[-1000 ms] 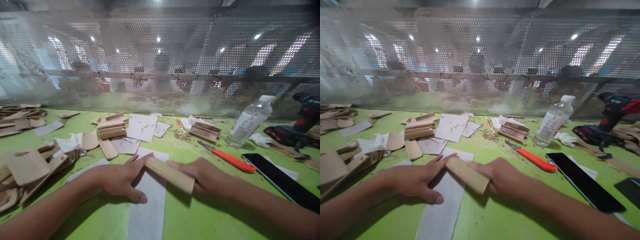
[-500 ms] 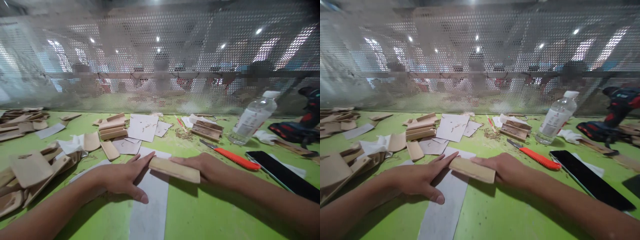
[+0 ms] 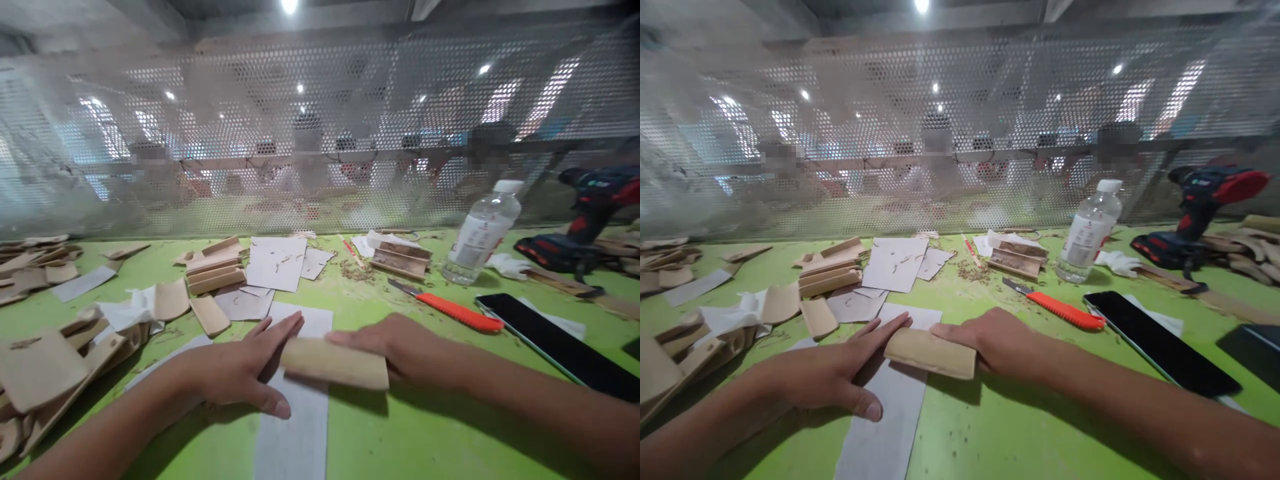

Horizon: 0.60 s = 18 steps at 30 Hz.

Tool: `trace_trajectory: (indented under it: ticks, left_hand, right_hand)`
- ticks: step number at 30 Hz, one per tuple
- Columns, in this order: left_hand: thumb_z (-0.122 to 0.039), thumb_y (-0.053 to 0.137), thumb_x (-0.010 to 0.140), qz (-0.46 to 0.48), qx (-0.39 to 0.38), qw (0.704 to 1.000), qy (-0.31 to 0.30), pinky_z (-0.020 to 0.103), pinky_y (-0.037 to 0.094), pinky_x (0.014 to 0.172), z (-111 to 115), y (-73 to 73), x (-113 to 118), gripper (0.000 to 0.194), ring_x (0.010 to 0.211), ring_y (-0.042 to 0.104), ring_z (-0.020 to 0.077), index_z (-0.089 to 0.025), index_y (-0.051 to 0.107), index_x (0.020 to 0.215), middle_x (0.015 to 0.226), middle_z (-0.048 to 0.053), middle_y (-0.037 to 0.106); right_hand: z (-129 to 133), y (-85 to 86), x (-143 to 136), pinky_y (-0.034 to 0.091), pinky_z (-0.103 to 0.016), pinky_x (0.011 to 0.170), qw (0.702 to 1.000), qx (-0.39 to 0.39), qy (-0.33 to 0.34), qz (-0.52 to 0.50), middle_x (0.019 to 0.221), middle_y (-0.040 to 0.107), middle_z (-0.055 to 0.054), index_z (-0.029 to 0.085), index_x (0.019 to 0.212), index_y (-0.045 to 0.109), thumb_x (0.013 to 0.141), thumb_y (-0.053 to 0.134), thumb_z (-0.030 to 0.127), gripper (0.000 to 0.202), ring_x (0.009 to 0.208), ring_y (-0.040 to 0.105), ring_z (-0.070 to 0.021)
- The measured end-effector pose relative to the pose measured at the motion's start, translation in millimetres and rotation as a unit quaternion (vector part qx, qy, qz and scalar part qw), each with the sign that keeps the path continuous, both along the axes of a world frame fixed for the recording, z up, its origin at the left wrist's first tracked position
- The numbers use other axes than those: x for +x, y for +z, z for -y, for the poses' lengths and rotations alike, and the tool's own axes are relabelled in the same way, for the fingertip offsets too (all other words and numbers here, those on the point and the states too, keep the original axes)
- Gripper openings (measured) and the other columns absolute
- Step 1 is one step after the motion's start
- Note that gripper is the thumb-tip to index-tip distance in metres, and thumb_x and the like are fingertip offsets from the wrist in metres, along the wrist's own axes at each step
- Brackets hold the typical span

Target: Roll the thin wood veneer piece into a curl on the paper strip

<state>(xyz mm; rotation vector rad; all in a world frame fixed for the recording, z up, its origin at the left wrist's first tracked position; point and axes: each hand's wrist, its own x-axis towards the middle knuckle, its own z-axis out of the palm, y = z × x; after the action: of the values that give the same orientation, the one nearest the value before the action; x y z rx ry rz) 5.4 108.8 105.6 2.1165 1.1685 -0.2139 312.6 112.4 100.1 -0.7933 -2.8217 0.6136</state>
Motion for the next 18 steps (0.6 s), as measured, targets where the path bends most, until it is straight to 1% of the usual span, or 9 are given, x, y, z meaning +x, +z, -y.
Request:
trace_trajectory:
  ticks: [1, 4, 5, 9, 11, 13, 16, 17, 18]
  left_hand:
    - [-0.074, 0.077, 0.079, 0.006, -0.005, 1.0, 0.003, 0.06, 0.014, 0.125, 0, 0.7, 0, 0.133, 0.155, -0.011, 0.0428, -0.026, -0.01, 0.168, 0.173, 0.01, -0.007]
    - [-0.08, 0.076, 0.077, 0.01, -0.017, 1.0, -0.006, 0.062, 0.012, 0.124, -1, 1.3, -1, 0.134, 0.155, -0.012, 0.0433, -0.03, -0.008, 0.168, 0.173, 0.008, -0.01]
    - [-0.08, 0.076, 0.076, 0.01, -0.019, 1.0, -0.009, 0.062, 0.012, 0.124, -1, 1.1, -2, 0.134, 0.155, -0.012, 0.0434, -0.03, -0.008, 0.168, 0.173, 0.007, -0.01]
    - [-0.082, 0.076, 0.075, 0.018, -0.016, 1.0, -0.01, 0.063, 0.012, 0.124, -3, -0.3, -2, 0.137, 0.154, -0.014, 0.0435, -0.031, -0.012, 0.167, 0.173, 0.008, -0.013]
    - [-0.083, 0.076, 0.074, 0.019, -0.023, 1.0, -0.004, 0.063, 0.01, 0.124, -3, 0.2, -2, 0.136, 0.154, -0.016, 0.0435, -0.031, -0.008, 0.168, 0.173, 0.006, -0.013]
    - [-0.083, 0.077, 0.073, 0.017, -0.028, 0.999, 0.0, 0.062, 0.008, 0.125, -2, 1.3, 0, 0.135, 0.155, -0.014, 0.043, -0.032, -0.004, 0.168, 0.173, 0.005, -0.011]
    - [-0.081, 0.077, 0.074, 0.012, -0.017, 1.0, -0.004, 0.061, 0.008, 0.125, -2, 1.6, 0, 0.137, 0.156, -0.014, 0.0416, -0.03, -0.009, 0.168, 0.173, 0.007, -0.013]
    - [-0.081, 0.077, 0.075, 0.013, -0.015, 1.0, -0.008, 0.061, 0.008, 0.125, -3, 0.9, 0, 0.138, 0.156, -0.014, 0.041, -0.029, -0.011, 0.167, 0.172, 0.007, -0.015]
    - [-0.081, 0.077, 0.075, 0.014, -0.015, 1.0, -0.01, 0.06, 0.008, 0.125, -3, -0.2, -1, 0.138, 0.156, -0.015, 0.0403, -0.03, -0.012, 0.167, 0.172, 0.006, -0.016]
  right_hand:
    - [-1, -1.2, 1, 0.037, -0.025, 0.06, 0.999, 0.038, -0.016, 0.013, 0.088, 0.078, -0.004, 0.027, 0.138, 0.064, 0.106, 0.042, 0.033, 0.04, 0.068, 0.064, -0.0147]
    - [-2, -0.2, 1, 0.032, -0.027, 0.056, 0.998, 0.047, 0.017, 0.032, 0.082, 0.077, -0.005, 0.025, 0.133, 0.067, 0.103, 0.045, 0.035, 0.038, 0.061, 0.059, -0.0153]
    - [-2, 2.1, 0, 0.032, -0.026, 0.055, 0.999, 0.033, 0.024, 0.03, 0.081, 0.076, -0.005, 0.025, 0.13, 0.068, 0.102, 0.046, 0.034, 0.037, 0.06, 0.059, -0.015]
    - [-2, 12.5, -2, 0.041, -0.024, 0.062, 0.996, -0.062, -0.052, -0.027, 0.084, 0.076, -0.004, 0.023, 0.116, 0.072, 0.101, 0.045, 0.026, 0.031, 0.066, 0.063, -0.0149]
    - [-2, 13.2, -3, 0.042, -0.024, 0.061, 0.99, -0.124, -0.037, -0.052, 0.08, 0.073, -0.002, 0.022, 0.113, 0.071, 0.097, 0.049, 0.024, 0.028, 0.065, 0.06, -0.0148]
    - [-4, 10.2, -3, 0.04, -0.023, 0.058, 0.982, -0.172, -0.042, -0.067, 0.076, 0.068, -0.001, 0.02, 0.103, 0.072, 0.096, 0.051, 0.025, 0.022, 0.063, 0.056, -0.0146]
    - [-7, 3.5, -2, 0.035, -0.024, 0.053, 0.972, -0.169, -0.136, -0.091, 0.072, 0.063, -0.003, 0.015, 0.089, 0.069, 0.098, 0.051, 0.036, 0.029, 0.06, 0.049, -0.0143]
    - [-6, 1.8, -2, 0.034, -0.024, 0.052, 0.971, -0.167, -0.145, -0.096, 0.073, 0.062, -0.004, 0.014, 0.091, 0.069, 0.1, 0.05, 0.038, 0.032, 0.06, 0.047, -0.0142]
    - [-5, 0.9, -2, 0.034, -0.024, 0.052, 0.971, -0.182, -0.124, -0.091, 0.072, 0.062, -0.003, 0.015, 0.088, 0.069, 0.1, 0.051, 0.039, 0.033, 0.059, 0.048, -0.0137]
